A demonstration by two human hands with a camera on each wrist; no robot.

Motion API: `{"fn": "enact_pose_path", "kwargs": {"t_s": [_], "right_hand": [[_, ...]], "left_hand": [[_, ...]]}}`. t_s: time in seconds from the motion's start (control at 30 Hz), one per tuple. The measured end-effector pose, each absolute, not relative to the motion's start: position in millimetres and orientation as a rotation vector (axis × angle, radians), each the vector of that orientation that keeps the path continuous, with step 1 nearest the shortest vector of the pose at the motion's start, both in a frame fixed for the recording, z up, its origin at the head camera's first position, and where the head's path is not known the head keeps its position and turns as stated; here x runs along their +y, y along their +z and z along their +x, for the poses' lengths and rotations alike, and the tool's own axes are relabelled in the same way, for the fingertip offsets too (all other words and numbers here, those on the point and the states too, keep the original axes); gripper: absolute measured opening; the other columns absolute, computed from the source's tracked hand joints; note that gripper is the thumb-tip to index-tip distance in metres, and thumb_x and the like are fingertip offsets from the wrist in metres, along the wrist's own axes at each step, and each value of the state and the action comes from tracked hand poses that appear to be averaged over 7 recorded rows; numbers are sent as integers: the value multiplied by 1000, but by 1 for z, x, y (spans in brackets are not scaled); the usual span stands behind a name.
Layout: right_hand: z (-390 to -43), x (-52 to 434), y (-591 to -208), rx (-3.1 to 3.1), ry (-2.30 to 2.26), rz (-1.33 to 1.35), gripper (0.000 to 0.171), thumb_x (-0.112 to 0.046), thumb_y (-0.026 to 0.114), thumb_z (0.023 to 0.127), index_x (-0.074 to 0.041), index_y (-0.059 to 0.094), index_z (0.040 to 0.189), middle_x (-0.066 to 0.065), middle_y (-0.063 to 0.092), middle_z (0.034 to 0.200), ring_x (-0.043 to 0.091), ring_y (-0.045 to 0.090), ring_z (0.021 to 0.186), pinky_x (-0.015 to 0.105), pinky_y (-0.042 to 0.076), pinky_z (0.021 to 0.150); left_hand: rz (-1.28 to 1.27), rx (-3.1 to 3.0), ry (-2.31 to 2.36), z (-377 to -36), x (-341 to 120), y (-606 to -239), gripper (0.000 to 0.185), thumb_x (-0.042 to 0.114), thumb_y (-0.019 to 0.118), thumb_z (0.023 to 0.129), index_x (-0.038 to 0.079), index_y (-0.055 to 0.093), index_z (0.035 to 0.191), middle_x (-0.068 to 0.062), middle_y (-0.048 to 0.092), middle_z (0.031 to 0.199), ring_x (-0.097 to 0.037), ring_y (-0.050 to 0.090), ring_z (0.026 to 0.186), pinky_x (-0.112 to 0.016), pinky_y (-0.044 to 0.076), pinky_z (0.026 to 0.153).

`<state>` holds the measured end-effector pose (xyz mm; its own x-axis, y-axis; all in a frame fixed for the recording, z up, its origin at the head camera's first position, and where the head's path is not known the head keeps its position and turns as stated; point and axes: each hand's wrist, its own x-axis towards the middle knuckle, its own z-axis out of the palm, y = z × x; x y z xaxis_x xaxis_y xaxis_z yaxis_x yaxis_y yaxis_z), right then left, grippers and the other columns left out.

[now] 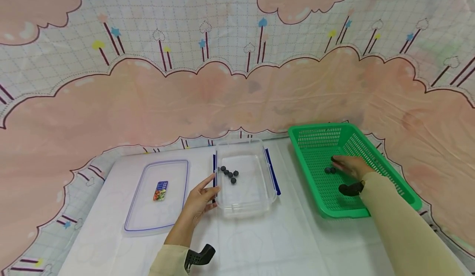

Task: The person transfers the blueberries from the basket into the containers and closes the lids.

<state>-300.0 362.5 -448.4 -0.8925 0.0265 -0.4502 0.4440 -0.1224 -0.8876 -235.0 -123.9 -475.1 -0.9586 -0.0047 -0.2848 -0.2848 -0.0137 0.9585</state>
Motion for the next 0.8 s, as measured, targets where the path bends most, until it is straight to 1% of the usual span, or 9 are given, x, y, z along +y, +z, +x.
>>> {"fn": "enact_pose_path", "kwargs": {"t_s": [0.13,0.23,0.27,0.33,0.43,0.5,0.53,0.63,0.8], "right_hand": [[-301,358,-449,1771,-2167,497,64,-6,53,100,7,17,151,-4,62,87,6,69,83,22,51,96],[-302,355,-450,1719,-2206,432,65,-4,53,100,6,14,151,-4,65,88,6,69,84,23,49,99],[-302,354,-450,1713,-2209,408,64,-4,54,100,5,16,151,-4,66,91,6,68,85,23,49,100],[-301,351,-449,1725,-2201,346,63,-4,52,100,6,15,151,11,66,112,4,68,87,24,46,104],[-299,345,-447,1748,-2167,263,64,-5,50,101,6,11,151,24,31,153,0,66,89,26,40,109],[-298,341,-445,1775,-2116,215,64,-7,46,103,5,5,152,19,0,161,-4,64,89,26,35,113],[-298,339,-444,1782,-2096,192,65,-9,45,104,5,3,152,20,-6,161,-6,63,89,27,32,115],[-298,334,-442,1821,-2043,157,66,-12,44,105,5,3,153,20,-8,161,-9,62,90,27,27,117],[-298,325,-442,1784,-2107,124,62,-8,49,103,7,14,152,23,-2,161,-3,64,93,26,36,113]], "left_hand": [[-312,2055,2082,-234,-124,-475,57,14,69,93,23,50,146,-4,59,101,-16,53,86,-23,55,65],[-310,2051,2085,-235,-124,-475,57,13,68,93,23,50,146,-4,59,101,-16,53,86,-23,55,65],[-309,2049,2087,-235,-124,-475,57,13,68,93,23,50,145,-4,59,101,-16,53,85,-23,55,65],[-309,2048,2089,-235,-125,-476,57,13,68,93,23,50,145,-4,59,101,-15,53,85,-23,56,64],[-311,2043,2091,-235,-124,-476,57,13,69,93,23,50,145,-4,59,102,-15,53,85,-23,56,65],[-313,2042,2087,-235,-124,-476,57,13,68,93,23,50,145,-4,59,102,-16,53,85,-23,56,66],[-315,2041,2087,-236,-124,-476,57,13,68,93,24,50,145,-4,59,102,-16,53,85,-24,56,66],[-317,2045,2084,-235,-123,-476,56,13,68,93,23,50,145,-4,59,102,-16,52,85,-24,56,66],[-321,2050,2080,-235,-123,-475,56,13,68,93,24,50,145,-5,59,103,-17,52,86,-23,56,65]]}}
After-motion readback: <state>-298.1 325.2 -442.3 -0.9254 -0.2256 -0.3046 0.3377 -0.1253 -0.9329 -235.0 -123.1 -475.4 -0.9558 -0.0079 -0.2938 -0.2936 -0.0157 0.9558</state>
